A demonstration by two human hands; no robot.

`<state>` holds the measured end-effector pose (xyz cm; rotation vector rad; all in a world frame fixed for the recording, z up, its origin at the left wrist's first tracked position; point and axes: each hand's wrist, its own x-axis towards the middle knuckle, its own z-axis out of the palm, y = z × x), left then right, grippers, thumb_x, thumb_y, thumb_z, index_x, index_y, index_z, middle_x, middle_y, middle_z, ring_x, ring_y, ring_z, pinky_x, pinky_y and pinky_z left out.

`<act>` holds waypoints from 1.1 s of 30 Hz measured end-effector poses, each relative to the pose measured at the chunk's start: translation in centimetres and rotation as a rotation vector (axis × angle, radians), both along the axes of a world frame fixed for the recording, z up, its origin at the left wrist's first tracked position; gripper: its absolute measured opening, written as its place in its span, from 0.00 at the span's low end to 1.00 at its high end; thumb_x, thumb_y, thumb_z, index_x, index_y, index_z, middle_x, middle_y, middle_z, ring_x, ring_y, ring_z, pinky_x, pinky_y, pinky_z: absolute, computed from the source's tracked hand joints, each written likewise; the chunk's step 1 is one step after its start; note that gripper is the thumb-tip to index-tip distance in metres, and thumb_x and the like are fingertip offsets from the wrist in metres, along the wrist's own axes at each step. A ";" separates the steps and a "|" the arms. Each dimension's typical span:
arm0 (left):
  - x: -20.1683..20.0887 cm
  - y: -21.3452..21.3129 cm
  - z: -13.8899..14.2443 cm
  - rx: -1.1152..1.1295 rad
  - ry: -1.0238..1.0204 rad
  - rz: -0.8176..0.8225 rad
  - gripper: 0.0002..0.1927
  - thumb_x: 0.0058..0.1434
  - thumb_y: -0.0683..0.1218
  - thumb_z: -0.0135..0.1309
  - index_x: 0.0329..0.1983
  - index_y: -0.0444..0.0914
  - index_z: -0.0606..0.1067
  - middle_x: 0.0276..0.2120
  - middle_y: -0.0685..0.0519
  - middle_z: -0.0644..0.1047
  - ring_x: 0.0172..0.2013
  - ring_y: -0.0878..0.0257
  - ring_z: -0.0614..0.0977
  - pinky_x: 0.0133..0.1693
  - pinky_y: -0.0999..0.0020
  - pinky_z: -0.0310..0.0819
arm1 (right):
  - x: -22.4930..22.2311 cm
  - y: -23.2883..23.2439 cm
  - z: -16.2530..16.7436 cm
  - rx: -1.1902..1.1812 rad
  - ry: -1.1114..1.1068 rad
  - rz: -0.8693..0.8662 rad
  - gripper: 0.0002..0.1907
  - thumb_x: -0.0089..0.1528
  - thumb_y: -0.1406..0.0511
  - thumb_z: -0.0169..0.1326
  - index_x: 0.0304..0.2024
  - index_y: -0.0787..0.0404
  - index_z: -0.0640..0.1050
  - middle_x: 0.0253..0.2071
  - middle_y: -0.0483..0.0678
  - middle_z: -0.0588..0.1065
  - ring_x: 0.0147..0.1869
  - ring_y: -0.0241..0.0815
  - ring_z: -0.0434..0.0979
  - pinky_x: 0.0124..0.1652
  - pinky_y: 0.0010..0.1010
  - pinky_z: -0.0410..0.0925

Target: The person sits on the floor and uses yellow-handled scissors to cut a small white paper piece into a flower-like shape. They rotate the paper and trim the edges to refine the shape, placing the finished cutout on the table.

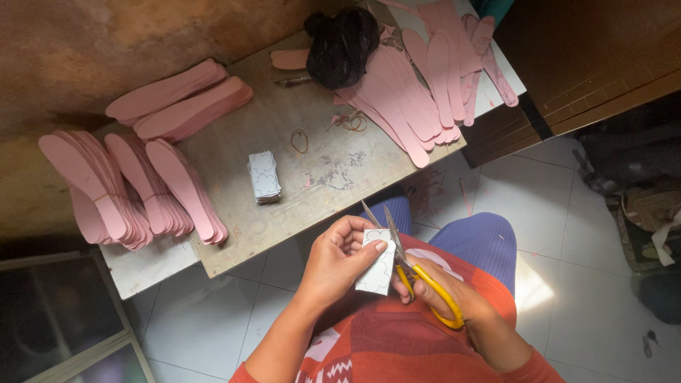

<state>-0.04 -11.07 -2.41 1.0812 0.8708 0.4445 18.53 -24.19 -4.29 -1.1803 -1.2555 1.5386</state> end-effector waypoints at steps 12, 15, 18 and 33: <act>0.2 0.5 1.4 0.045 0.011 0.129 0.13 0.58 0.40 0.63 0.45 0.34 0.77 0.37 0.54 0.82 0.37 0.72 0.80 0.40 0.77 0.76 | -0.6 0.4 0.0 -0.039 -0.109 -0.010 0.40 0.64 0.34 0.39 0.52 0.62 0.72 0.33 0.42 0.66 0.35 0.33 0.67 0.38 0.25 0.68; 0.1 0.4 1.7 0.103 0.080 0.131 0.13 0.57 0.41 0.64 0.45 0.34 0.79 0.36 0.55 0.83 0.37 0.73 0.81 0.40 0.77 0.76 | -0.9 0.4 -0.1 -0.025 -0.099 -0.017 0.40 0.65 0.35 0.40 0.53 0.63 0.71 0.33 0.42 0.66 0.35 0.33 0.65 0.38 0.24 0.66; 0.2 0.5 2.1 0.123 0.137 0.115 0.13 0.56 0.40 0.65 0.45 0.34 0.80 0.36 0.55 0.83 0.36 0.73 0.81 0.40 0.78 0.76 | -1.1 0.3 -0.3 -0.024 -0.079 -0.030 0.40 0.64 0.34 0.40 0.53 0.62 0.71 0.34 0.42 0.67 0.36 0.33 0.65 0.38 0.24 0.67; 0.3 0.4 1.0 0.088 0.096 0.133 0.15 0.56 0.40 0.64 0.47 0.34 0.78 0.36 0.54 0.83 0.36 0.73 0.81 0.38 0.78 0.76 | -1.2 0.3 -0.5 -0.079 -0.091 -0.061 0.40 0.60 0.29 0.39 0.40 0.58 0.69 0.29 0.41 0.65 0.29 0.31 0.66 0.30 0.23 0.65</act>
